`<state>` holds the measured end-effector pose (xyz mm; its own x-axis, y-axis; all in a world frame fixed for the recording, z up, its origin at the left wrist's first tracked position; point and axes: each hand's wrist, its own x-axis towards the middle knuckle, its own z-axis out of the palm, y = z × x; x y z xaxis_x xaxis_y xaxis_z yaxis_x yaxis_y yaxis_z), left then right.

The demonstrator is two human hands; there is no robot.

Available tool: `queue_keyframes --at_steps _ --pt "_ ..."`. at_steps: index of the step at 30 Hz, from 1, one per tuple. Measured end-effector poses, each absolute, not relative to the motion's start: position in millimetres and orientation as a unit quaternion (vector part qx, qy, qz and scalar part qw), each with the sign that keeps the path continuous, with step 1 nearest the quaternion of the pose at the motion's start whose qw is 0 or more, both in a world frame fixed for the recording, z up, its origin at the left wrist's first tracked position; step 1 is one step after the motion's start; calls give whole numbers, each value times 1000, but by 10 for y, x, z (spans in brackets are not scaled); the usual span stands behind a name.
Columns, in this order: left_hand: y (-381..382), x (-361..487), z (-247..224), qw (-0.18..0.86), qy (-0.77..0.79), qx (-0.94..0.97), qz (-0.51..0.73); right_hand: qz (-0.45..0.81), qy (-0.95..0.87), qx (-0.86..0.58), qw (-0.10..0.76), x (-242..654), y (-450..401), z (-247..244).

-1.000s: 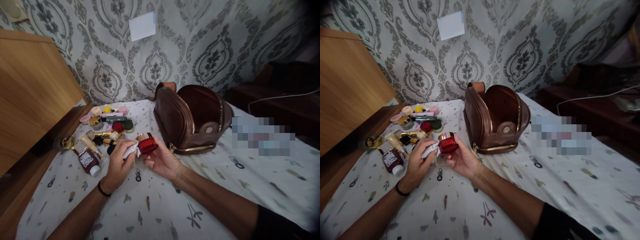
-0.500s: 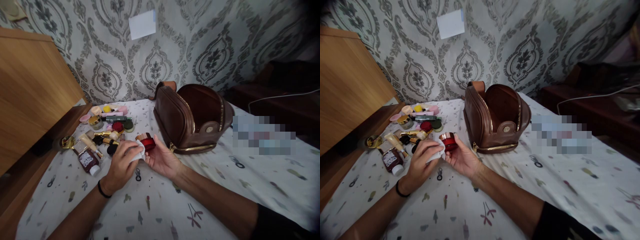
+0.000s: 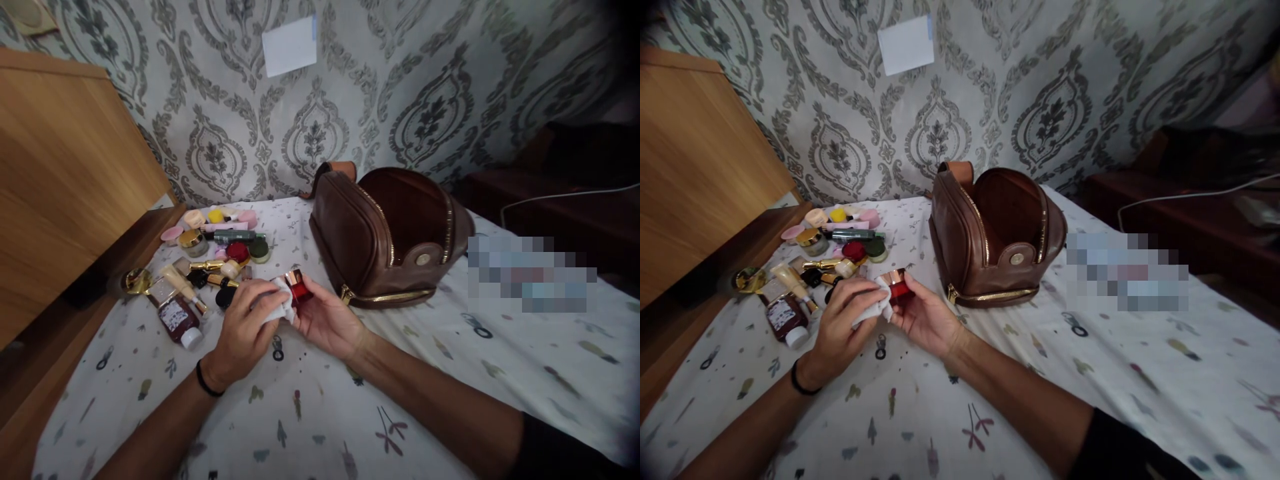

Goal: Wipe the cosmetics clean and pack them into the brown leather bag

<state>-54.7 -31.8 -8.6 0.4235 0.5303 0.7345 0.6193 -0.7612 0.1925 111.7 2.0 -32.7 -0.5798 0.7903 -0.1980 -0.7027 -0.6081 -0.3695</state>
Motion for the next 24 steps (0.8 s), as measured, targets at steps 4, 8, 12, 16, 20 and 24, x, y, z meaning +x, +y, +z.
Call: queue_keyframes --at_steps 4,8,12,16,20,24 --pt "-311 -545 -108 37 -350 -835 -424 897 -80 -153 408 1166 53 -318" --pt "-325 -526 -117 36 -337 -845 -414 917 -70 -123 374 1204 84 -337" --pt "-326 -523 -122 37 -322 -855 -405 922 -88 -129 353 1203 105 -347" --pt "-307 -562 -115 47 -343 -837 -423 923 -132 -149 330 1166 63 -325" --pt "-297 -589 -113 53 -361 -826 -429 898 -159 -171 372 1132 -3 -307" --pt "-309 -560 -113 59 -349 -836 -419 890 -138 -180 395 1135 -5 -284"
